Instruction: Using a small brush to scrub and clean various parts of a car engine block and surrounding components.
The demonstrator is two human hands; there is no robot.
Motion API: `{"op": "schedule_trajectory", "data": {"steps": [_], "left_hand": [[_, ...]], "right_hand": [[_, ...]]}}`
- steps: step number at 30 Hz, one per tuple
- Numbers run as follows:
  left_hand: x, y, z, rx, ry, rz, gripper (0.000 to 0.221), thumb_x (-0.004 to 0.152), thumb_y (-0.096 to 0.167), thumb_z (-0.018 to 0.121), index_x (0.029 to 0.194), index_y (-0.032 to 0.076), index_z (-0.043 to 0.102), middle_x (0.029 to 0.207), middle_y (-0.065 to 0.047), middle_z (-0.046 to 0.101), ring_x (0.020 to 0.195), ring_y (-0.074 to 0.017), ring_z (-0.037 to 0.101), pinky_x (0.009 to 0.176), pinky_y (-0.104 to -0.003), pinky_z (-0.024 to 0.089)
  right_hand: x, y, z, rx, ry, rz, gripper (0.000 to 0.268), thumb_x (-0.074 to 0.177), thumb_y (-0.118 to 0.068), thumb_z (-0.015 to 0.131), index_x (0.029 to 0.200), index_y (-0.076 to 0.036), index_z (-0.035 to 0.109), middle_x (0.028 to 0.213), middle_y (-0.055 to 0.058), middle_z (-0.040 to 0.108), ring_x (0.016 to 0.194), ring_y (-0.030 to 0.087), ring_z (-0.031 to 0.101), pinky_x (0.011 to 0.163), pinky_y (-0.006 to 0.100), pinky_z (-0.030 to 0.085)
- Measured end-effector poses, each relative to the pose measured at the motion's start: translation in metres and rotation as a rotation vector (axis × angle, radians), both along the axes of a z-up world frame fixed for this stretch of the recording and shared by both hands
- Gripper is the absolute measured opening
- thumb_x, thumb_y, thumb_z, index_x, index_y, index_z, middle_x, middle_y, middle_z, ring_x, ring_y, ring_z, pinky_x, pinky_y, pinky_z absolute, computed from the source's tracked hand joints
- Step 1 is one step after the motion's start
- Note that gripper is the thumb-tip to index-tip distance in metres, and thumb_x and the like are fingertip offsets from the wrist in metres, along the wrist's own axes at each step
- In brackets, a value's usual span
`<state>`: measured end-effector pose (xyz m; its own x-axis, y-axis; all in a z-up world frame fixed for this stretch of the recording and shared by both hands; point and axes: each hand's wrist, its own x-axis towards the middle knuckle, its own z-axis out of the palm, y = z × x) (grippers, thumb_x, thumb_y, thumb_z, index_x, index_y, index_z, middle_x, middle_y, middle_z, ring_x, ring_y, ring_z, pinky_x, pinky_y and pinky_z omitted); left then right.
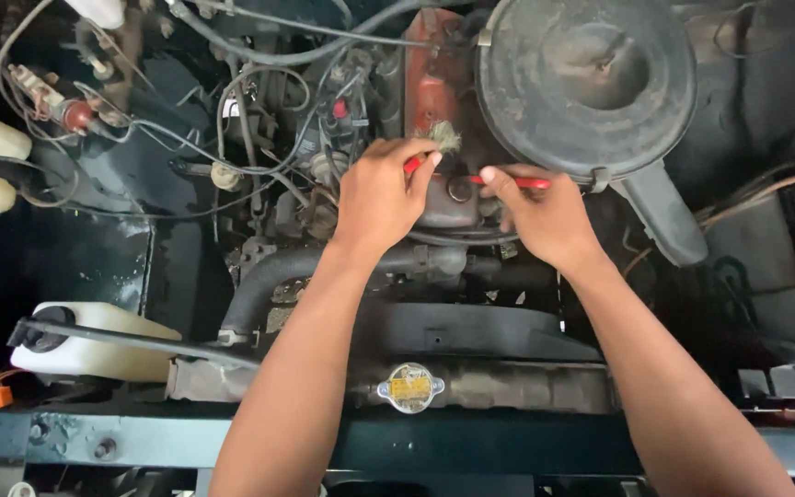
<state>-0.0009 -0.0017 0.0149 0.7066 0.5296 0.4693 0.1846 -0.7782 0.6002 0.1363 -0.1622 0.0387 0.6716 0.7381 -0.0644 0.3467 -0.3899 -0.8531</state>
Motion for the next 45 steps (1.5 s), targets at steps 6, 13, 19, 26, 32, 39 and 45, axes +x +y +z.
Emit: {"op": "schedule_trajectory", "data": {"steps": [6,13,19,26,32,39,45], "left_hand": [[-0.002,-0.001,-0.003,-0.014,-0.013,0.013,0.015,0.103,0.026,0.066,0.11,0.018,0.077,0.09,-0.011,0.075,0.089,-0.0314,0.073,0.067,-0.041,0.063],[-0.002,0.0,0.002,-0.031,-0.091,0.005,0.014,0.103,0.023,0.066,0.112,0.017,0.075,0.091,-0.013,0.074,0.093,-0.0331,0.071,0.068,-0.045,0.063],[-0.004,-0.002,0.003,-0.031,-0.091,-0.004,0.015,0.104,0.021,0.065,0.113,0.015,0.075,0.091,-0.014,0.074,0.093,-0.0338,0.071,0.068,-0.046,0.063],[-0.002,0.0,-0.005,-0.037,-0.047,0.052,0.018,0.104,0.029,0.065,0.116,0.021,0.075,0.095,-0.012,0.076,0.096,-0.0335,0.072,0.073,-0.047,0.063],[0.001,0.004,-0.02,-0.066,0.028,0.123,0.024,0.104,0.036,0.062,0.124,0.029,0.073,0.095,-0.016,0.075,0.093,-0.0377,0.074,0.074,-0.051,0.063],[0.001,0.002,-0.018,-0.149,0.053,0.119,0.029,0.106,0.037,0.058,0.131,0.033,0.07,0.096,-0.021,0.073,0.091,-0.0436,0.074,0.073,-0.051,0.063],[0.002,0.0,-0.018,-0.097,0.036,0.104,0.033,0.106,0.04,0.055,0.135,0.031,0.068,0.096,-0.023,0.073,0.094,-0.0432,0.074,0.073,-0.051,0.062]], "right_hand": [[0.012,-0.006,-0.006,-0.087,-0.085,-0.071,0.047,0.107,-0.049,0.064,0.099,-0.006,0.079,0.074,0.01,0.076,0.054,0.019,0.068,0.067,0.033,0.053],[0.001,0.003,-0.001,0.108,0.095,0.041,0.033,0.109,-0.035,0.056,0.117,-0.007,0.073,0.098,0.015,0.078,0.058,0.016,0.069,0.065,0.032,0.057],[0.009,-0.002,0.005,-0.14,0.06,-0.098,0.035,0.107,-0.037,0.053,0.103,-0.013,0.077,0.075,0.012,0.076,0.056,0.022,0.071,0.068,0.033,0.056],[0.009,-0.004,0.006,0.044,0.095,-0.105,0.035,0.109,-0.028,0.048,0.102,-0.01,0.077,0.073,0.013,0.074,0.051,0.015,0.067,0.059,0.027,0.056],[-0.005,0.001,0.003,0.107,0.105,-0.028,0.029,0.111,-0.027,0.049,0.114,-0.008,0.071,0.091,0.019,0.075,0.052,0.016,0.068,0.059,0.029,0.054],[-0.017,0.007,0.021,0.034,0.294,-0.06,0.034,0.105,-0.019,0.048,0.132,0.002,0.048,0.123,0.024,0.071,0.058,0.018,0.071,0.06,0.028,0.054],[-0.023,0.007,0.018,0.019,0.315,0.004,0.041,0.105,-0.027,0.05,0.131,0.004,0.054,0.119,0.027,0.072,0.063,0.023,0.074,0.064,0.029,0.053]]}}
